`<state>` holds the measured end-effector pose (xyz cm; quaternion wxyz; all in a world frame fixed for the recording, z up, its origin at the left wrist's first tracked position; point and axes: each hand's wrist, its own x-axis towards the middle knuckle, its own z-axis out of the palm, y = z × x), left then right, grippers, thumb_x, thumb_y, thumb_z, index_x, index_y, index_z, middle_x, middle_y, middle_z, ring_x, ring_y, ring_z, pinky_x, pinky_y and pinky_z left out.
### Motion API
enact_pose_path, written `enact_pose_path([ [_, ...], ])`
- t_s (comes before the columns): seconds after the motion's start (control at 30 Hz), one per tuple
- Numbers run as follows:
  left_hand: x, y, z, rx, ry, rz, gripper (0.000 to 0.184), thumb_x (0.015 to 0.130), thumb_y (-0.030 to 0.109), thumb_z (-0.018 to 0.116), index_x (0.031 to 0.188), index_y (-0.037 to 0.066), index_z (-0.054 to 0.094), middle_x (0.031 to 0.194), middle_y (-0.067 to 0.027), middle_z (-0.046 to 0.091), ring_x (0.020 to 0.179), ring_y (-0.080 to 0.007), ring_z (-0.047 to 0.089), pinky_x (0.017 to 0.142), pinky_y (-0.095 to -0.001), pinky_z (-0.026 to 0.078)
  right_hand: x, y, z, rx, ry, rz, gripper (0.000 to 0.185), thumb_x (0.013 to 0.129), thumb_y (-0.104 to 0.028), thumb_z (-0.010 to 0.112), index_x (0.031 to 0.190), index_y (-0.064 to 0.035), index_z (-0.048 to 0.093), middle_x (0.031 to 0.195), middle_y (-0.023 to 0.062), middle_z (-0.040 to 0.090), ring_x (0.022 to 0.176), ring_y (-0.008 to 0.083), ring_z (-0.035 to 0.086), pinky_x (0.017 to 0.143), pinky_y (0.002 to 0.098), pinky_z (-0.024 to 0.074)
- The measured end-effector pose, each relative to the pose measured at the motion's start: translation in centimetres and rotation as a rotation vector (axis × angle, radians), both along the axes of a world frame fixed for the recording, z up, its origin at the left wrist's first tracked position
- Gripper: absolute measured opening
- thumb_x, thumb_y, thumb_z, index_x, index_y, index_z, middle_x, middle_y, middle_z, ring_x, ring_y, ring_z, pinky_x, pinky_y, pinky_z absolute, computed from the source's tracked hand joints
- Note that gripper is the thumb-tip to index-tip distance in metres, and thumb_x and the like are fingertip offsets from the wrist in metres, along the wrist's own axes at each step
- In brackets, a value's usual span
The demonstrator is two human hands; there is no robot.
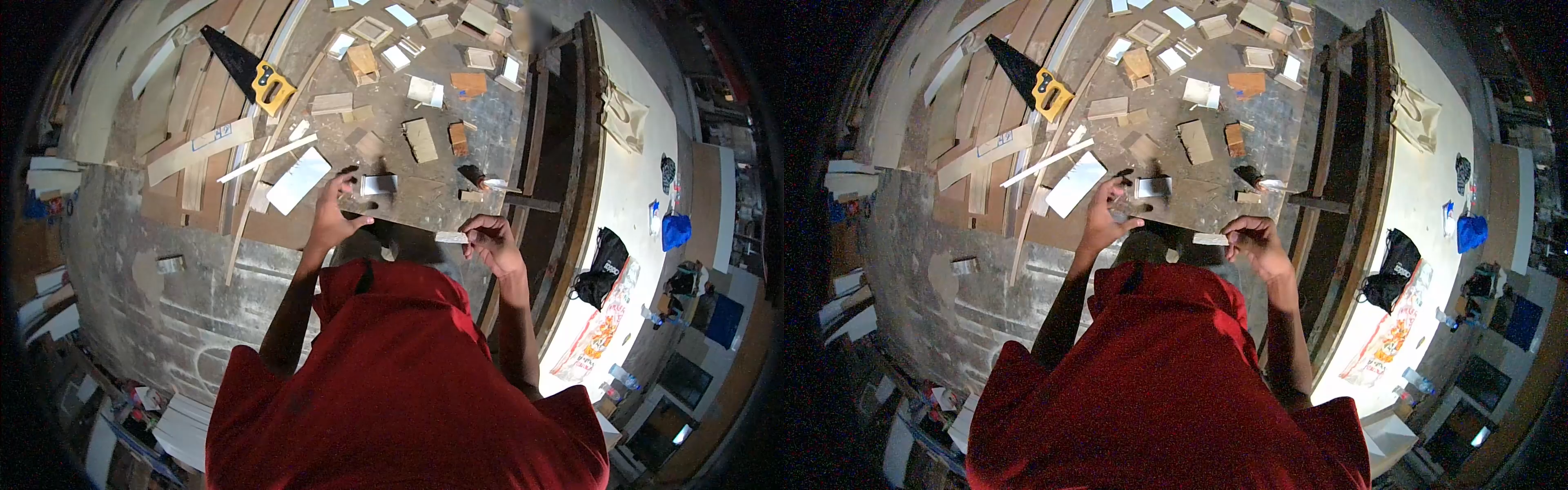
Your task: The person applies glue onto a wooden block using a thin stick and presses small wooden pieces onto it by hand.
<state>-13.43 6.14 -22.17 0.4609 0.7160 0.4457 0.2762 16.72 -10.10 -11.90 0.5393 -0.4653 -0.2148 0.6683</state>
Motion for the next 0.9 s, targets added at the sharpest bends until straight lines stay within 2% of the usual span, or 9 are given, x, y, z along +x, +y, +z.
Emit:
enact_pose_path([
  [0.03,0.2,0.1,0.2,-0.018,0.101,-0.034,0.105,0.052,0.014,0.094,0.143,0.012,0.041,0.123,-0.0155,0.056,0.116,-0.0354,0.051,0.100,-0.0460,0.041,0.0,0.2,0.1,0.007,0.008,-0.006,0.009,0.089,0.003,0.065,0.098,0.0066,0.066,0.084,0.0125,0.068,0.065,0.0180,0.066,0.059,0.0299,0.0551],
  [0.13,1.3,0.6,-1.5,0.157,0.119,-0.071,0.110,0.053,0.012,0.094,0.147,0.013,0.036,0.128,-0.0171,0.054,0.121,-0.0380,0.049,0.104,-0.0470,0.039,-0.3,0.6,0.5,0.009,-0.003,-0.008,0.009,0.090,0.003,0.064,0.098,0.0063,0.066,0.084,0.0125,0.068,0.066,0.0184,0.066,0.060,0.0305,0.0549],
  [0.27,2.8,1.5,-3.4,0.063,0.153,-0.077,0.113,0.055,0.009,0.092,0.150,0.012,0.031,0.131,-0.0175,0.054,0.125,-0.0383,0.047,0.108,-0.0479,0.036,-0.6,0.8,0.6,-0.004,-0.069,-0.015,0.010,0.089,0.003,0.064,0.099,0.0066,0.066,0.084,0.0126,0.068,0.066,0.0185,0.066,0.060,0.0303,0.0546],
  [0.37,3.0,1.7,-4.0,0.076,0.160,-0.100,0.117,0.056,0.011,0.093,0.152,0.010,0.025,0.134,-0.0187,0.054,0.121,-0.0375,0.050,0.105,-0.0481,0.038,-0.6,0.6,0.8,-0.001,-0.050,-0.035,0.012,0.089,0.005,0.063,0.100,0.0073,0.066,0.084,0.0126,0.068,0.065,0.0187,0.066,0.060,0.0305,0.0543],
  [0.47,3.2,1.7,-4.1,0.056,0.163,-0.088,0.118,0.057,0.010,0.092,0.153,0.011,0.023,0.127,-0.0174,0.058,0.121,-0.0376,0.049,0.105,-0.0481,0.038,-0.7,0.4,0.6,-0.007,-0.051,-0.058,0.013,0.088,0.007,0.061,0.100,0.0081,0.066,0.084,0.0126,0.068,0.065,0.0192,0.066,0.060,0.0307,0.0540],
  [0.53,3.3,1.6,-3.6,0.021,0.210,-0.050,0.113,0.061,0.003,0.087,0.153,0.013,0.023,0.123,-0.0164,0.060,0.122,-0.0385,0.049,0.108,-0.0501,0.035,-0.9,0.4,0.7,-0.004,-0.066,-0.066,0.014,0.088,0.007,0.061,0.101,0.0082,0.065,0.084,0.0123,0.068,0.065,0.0193,0.066,0.060,0.0307,0.0539],
  [0.77,3.6,2.4,-5.6,0.067,0.117,-0.048,0.107,0.062,0.002,0.085,0.151,0.011,0.027,0.119,-0.0168,0.061,0.117,-0.0380,0.051,0.106,-0.0503,0.034,-1.4,0.9,1.1,-0.007,-0.112,-0.090,0.015,0.088,0.010,0.057,0.101,0.0083,0.065,0.084,0.0121,0.067,0.065,0.0197,0.066,0.060,0.0312,0.0541],
  [0.87,3.7,2.4,-5.1,0.152,0.210,-0.017,0.103,0.062,0.002,0.084,0.149,0.009,0.029,0.111,-0.0168,0.065,0.110,-0.0362,0.057,0.102,-0.0490,0.041,-1.4,1.0,0.7,-0.012,-0.108,-0.119,0.013,0.090,0.009,0.057,0.101,0.0082,0.065,0.083,0.0111,0.066,0.065,0.0202,0.066,0.060,0.0311,0.0543],
  [0.9,3.8,2.6,-4.9,0.068,0.079,-0.024,0.102,0.061,0.002,0.083,0.148,0.007,0.029,0.106,-0.0169,0.066,0.106,-0.0348,0.061,0.098,-0.0469,0.044,-1.4,1.0,0.7,-0.013,-0.109,-0.117,0.013,0.090,0.009,0.057,0.101,0.0082,0.065,0.083,0.0111,0.066,0.065,0.0202,0.066,0.060,0.0311,0.0543],
])
